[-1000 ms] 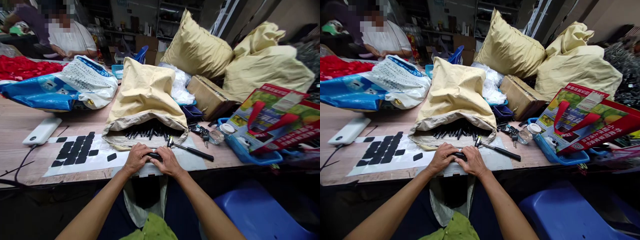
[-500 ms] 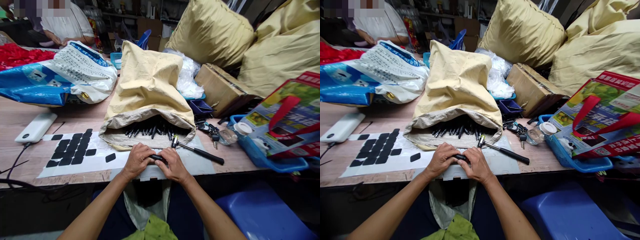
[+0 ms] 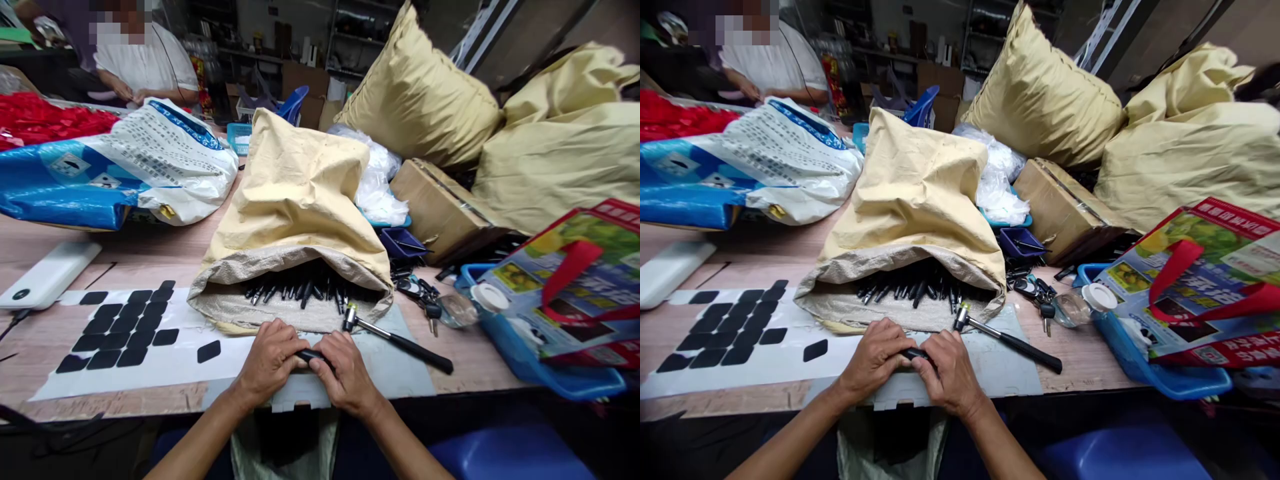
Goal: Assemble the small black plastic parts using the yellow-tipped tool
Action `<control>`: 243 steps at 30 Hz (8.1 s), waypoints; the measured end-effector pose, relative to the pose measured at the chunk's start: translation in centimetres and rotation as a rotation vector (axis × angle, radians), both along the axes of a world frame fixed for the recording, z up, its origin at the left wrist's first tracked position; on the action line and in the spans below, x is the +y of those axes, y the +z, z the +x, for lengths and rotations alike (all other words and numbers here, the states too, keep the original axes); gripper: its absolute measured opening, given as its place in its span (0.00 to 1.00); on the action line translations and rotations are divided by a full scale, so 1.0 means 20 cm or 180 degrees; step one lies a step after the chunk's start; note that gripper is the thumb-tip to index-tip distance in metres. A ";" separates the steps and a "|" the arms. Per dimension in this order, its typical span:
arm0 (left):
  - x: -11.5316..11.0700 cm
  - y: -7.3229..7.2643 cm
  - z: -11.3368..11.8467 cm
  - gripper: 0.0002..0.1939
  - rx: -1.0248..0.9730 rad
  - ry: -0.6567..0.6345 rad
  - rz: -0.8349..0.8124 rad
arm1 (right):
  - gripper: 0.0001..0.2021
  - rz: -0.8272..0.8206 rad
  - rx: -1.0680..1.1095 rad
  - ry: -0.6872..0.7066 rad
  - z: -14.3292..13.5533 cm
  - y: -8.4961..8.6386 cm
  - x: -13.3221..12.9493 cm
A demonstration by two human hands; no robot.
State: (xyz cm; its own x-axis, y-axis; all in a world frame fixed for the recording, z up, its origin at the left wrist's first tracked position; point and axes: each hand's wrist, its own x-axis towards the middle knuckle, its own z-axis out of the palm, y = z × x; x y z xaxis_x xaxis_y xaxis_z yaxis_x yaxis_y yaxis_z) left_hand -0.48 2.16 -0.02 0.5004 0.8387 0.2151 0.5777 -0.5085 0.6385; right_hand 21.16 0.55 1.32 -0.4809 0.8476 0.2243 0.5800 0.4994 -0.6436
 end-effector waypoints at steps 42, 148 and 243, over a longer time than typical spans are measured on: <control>0.01 -0.02 -0.01 0.13 -0.0044 0.0055 0.0098 | 0.14 0.0402 -0.0383 -0.0190 -0.03 -0.04 0.00; -0.06 0.00 0.03 0.08 0.0337 0.0043 0.0794 | 0.09 0.0548 -0.0677 -0.0224 -0.05 -0.03 -0.01; 0.01 0.03 0.03 0.09 0.0184 0.0929 -0.0170 | 0.15 0.1105 -0.0419 -0.1775 0.18 0.12 -0.14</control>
